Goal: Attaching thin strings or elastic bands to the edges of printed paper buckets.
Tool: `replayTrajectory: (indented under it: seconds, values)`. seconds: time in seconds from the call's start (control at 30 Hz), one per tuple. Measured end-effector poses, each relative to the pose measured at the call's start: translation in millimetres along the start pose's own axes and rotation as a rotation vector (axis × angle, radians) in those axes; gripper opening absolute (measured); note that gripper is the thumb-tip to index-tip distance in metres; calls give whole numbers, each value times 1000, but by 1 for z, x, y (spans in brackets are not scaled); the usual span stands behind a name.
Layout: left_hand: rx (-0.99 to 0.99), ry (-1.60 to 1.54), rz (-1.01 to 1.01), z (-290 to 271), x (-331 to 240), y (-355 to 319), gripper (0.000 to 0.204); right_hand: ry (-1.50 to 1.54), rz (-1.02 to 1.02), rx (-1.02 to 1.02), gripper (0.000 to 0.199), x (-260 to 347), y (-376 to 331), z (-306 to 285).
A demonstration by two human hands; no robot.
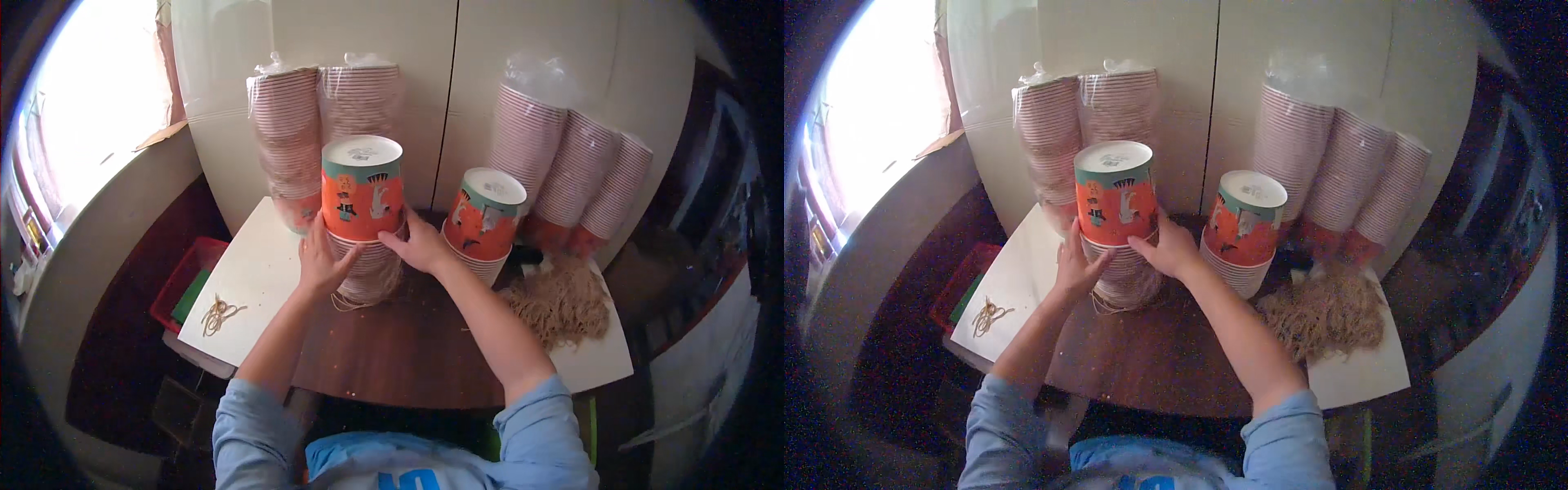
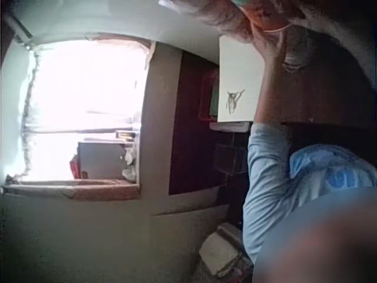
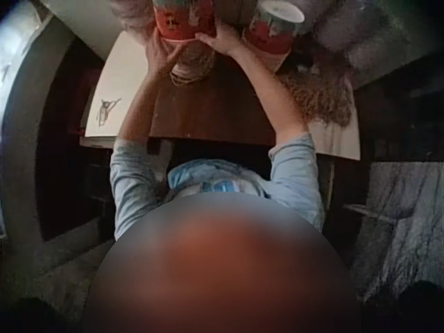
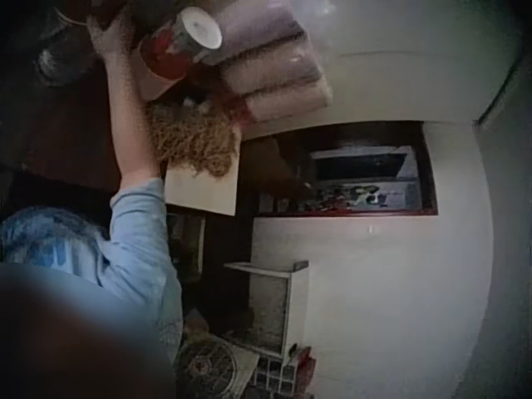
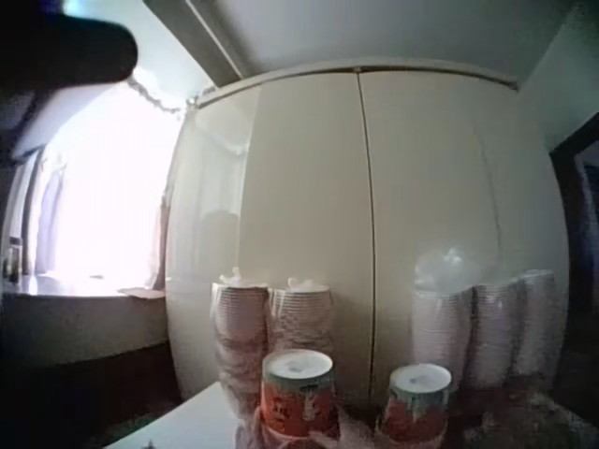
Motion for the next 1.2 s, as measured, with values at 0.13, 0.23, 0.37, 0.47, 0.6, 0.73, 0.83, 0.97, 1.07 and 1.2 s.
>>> replayTrajectory:
  seconds: [0.13,0.23,0.37,0.47,0.6,0.73,0.83,0.97,1.07,1.2]
  values:
    - [165,-33,10,25,45,-52,91,-469,-88,-20,61,12,-28,-43]
    - [177,100,18,19,58,-107,84,-853,-283,-305,50,49,-43,-114]
    - [153,231,66,14,39,-117,76,-1062,-177,-279,43,26,-42,-158]
    - [154,233,68,13,33,-111,72,-941,-201,-192,39,0,-38,-162]
    - [146,245,57,6,33,-115,69,-676,-203,-265,36,-14,-27,-174]
    - [172,243,32,15,37,-119,66,-628,-284,-359,35,-9,-15,-203]
    - [176,248,27,14,36,-122,65,-520,-206,-327,37,16,1,-231]
    - [138,244,46,12,37,-119,65,-796,-461,-657,30,124,-15,-274]
    - [103,199,66,7,32,-116,62,-405,-511,-883,17,158,-60,-304]
    - [110,-12,65,-6,34,-116,60,521,-204,-550,13,116,-95,-222]
Point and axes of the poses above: each hand's wrist, its own y-axis towards the middle knuckle, its own z-axis out of the palm, x = y × z, the point moved 9 cm from there along y, towards the middle knuckle, and after that the axes turned 11 degrees about -z, right-handed, at the moved point
